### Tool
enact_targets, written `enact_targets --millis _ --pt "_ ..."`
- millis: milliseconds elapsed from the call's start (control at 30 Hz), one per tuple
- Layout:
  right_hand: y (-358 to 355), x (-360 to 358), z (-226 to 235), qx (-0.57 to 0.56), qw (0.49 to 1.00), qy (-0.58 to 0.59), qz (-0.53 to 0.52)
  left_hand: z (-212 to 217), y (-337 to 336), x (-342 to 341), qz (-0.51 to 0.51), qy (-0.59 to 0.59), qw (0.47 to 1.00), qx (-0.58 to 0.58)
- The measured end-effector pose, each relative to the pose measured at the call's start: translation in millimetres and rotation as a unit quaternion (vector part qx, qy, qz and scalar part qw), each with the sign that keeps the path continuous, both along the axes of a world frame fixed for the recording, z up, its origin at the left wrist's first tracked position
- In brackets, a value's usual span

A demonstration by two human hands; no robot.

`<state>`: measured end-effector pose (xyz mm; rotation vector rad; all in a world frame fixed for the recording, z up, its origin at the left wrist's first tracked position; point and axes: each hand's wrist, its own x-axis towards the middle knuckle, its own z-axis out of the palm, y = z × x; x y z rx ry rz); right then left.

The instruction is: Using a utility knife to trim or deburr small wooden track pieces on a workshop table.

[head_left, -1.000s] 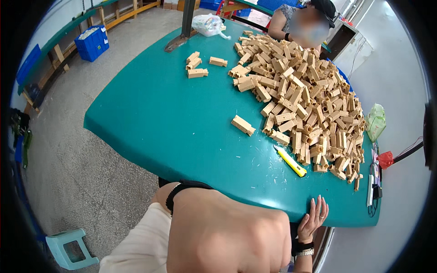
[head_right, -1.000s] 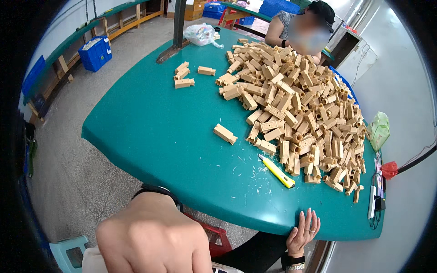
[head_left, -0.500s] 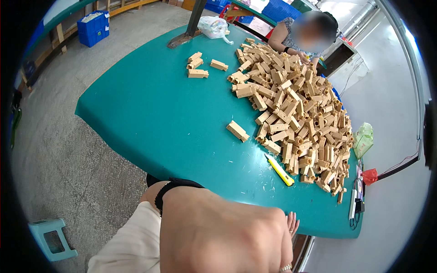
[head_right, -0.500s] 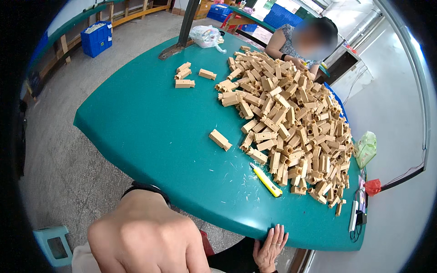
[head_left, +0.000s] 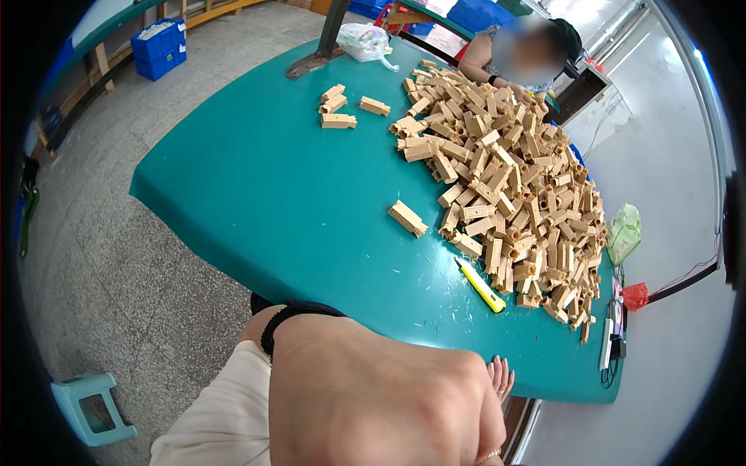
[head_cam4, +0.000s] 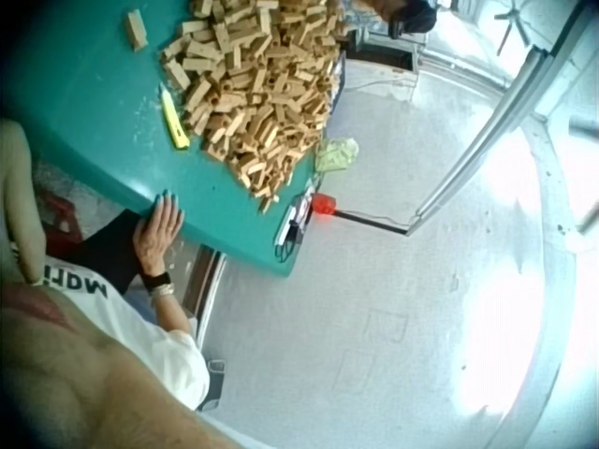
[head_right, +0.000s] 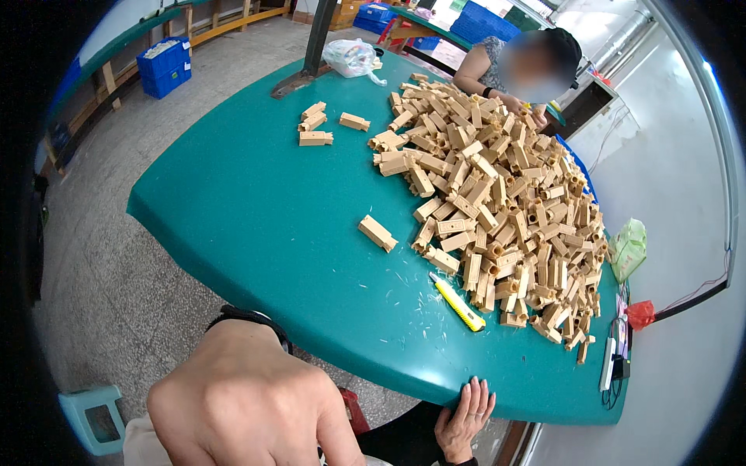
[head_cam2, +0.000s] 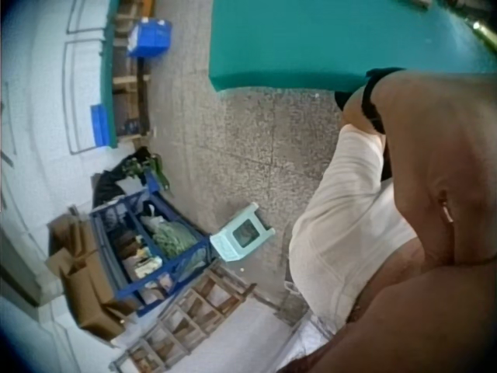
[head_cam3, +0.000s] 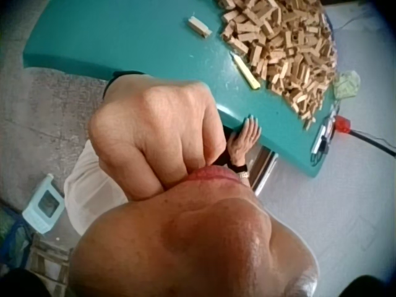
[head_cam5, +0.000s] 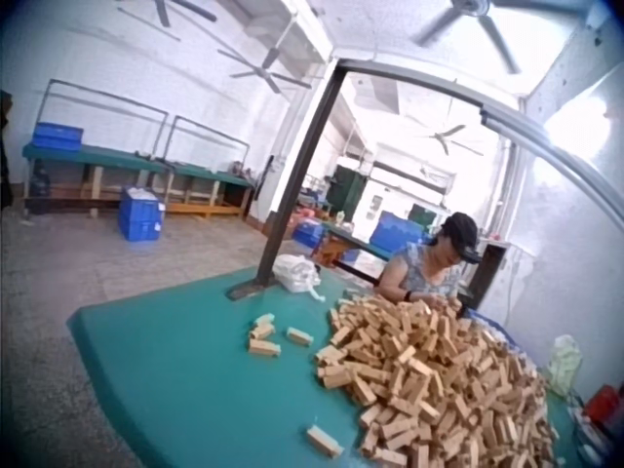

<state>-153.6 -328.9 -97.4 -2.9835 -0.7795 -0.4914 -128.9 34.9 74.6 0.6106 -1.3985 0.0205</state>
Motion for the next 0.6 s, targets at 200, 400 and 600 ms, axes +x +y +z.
enact_targets --millis 200,400,600 --pt "-0.3 2.9 -0.4 0.018 0.999 -0.041 0.012 10.8 19.8 34.8 0.138 -0.228 0.964 0.010" --pt "4.8 4.5 5.1 0.020 0.999 -0.029 0.036 30.7 37.1 5.4 0.341 -0.007 0.940 0.001" --pt "1.7 2.3 2.2 0.025 0.999 -0.036 0.020 31.2 11.3 4.8 0.440 0.078 0.895 -0.010"
